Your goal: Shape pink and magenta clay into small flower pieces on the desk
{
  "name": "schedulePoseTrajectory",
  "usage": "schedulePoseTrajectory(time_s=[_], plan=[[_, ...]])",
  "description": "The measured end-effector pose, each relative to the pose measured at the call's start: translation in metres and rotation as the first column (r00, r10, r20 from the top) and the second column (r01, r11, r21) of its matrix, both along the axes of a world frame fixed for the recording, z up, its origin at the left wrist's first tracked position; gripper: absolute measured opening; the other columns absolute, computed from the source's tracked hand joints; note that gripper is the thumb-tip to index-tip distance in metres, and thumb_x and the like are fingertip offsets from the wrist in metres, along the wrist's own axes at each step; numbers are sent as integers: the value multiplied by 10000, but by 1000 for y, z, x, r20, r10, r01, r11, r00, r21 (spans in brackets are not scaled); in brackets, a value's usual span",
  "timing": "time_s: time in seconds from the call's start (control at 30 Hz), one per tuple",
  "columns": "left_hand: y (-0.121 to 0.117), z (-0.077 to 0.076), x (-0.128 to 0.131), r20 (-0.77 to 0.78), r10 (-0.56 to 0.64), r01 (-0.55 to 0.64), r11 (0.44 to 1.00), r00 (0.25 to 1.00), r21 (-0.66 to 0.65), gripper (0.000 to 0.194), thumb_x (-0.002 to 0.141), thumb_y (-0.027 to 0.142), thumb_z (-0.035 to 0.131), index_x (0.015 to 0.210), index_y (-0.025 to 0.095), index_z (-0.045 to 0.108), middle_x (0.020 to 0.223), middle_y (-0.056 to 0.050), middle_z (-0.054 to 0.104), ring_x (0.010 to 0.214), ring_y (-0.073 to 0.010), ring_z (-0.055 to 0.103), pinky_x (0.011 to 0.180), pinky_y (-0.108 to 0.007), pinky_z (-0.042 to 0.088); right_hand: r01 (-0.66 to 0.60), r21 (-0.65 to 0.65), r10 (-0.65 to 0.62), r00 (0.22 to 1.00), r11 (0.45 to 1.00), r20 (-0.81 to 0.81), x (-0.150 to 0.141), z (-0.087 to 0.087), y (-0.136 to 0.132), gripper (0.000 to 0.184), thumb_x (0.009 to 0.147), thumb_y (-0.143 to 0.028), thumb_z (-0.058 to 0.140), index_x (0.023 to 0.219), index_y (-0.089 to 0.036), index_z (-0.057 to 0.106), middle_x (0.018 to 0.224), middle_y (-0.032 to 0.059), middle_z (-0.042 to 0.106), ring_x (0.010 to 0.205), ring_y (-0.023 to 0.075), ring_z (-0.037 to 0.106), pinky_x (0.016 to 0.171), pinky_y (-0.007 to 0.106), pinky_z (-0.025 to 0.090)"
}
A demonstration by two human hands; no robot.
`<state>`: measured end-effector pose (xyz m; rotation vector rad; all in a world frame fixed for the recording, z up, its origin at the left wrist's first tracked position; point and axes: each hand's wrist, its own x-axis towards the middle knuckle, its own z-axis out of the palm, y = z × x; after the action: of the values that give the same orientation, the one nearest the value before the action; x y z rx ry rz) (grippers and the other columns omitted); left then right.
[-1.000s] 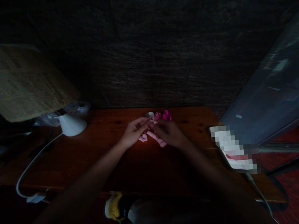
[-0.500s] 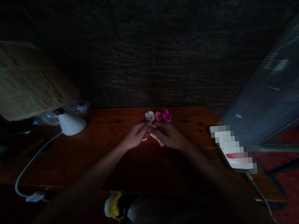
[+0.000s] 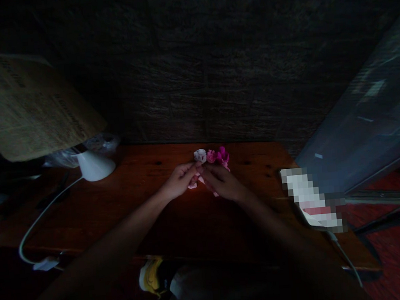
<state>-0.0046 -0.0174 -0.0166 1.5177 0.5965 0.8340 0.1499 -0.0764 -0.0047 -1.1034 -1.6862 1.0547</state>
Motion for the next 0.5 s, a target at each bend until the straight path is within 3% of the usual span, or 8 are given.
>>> schedulePoseTrajectory(time_s=[0.23, 0.37, 0.5], plan=[[-4, 2, 4, -11, 12, -12, 1000, 1000, -10, 648, 785, 771, 478, 524, 181, 417, 436, 69, 351, 407, -45, 308, 432, -214, 243, -27, 71, 29, 999, 997, -22, -4, 0, -1, 475, 947, -617, 418, 747, -203, 537, 503, -74, 401, 404, 77, 353, 407, 220, 294], [-7, 4, 6, -3, -39, 39, 997, 999, -62, 637, 769, 769, 503, 547, 174, 458, 451, 60, 389, 425, -48, 326, 445, -222, 233, 26, 162, -28, 1000, 986, 7, -7, -1, -1, 478, 944, -602, 418, 707, -201, 525, 502, -60, 429, 448, 90, 386, 454, 232, 322], [-5, 4, 5, -37, -38, 35, 996, 999, -78, 641, 751, 771, 528, 532, 173, 455, 446, 56, 395, 414, -47, 323, 440, -232, 221, 26, 135, -23, 1000, 990, -21, -8, -3, 0, 452, 938, -579, 428, 693, -208, 511, 490, -65, 412, 444, 94, 376, 455, 237, 322]])
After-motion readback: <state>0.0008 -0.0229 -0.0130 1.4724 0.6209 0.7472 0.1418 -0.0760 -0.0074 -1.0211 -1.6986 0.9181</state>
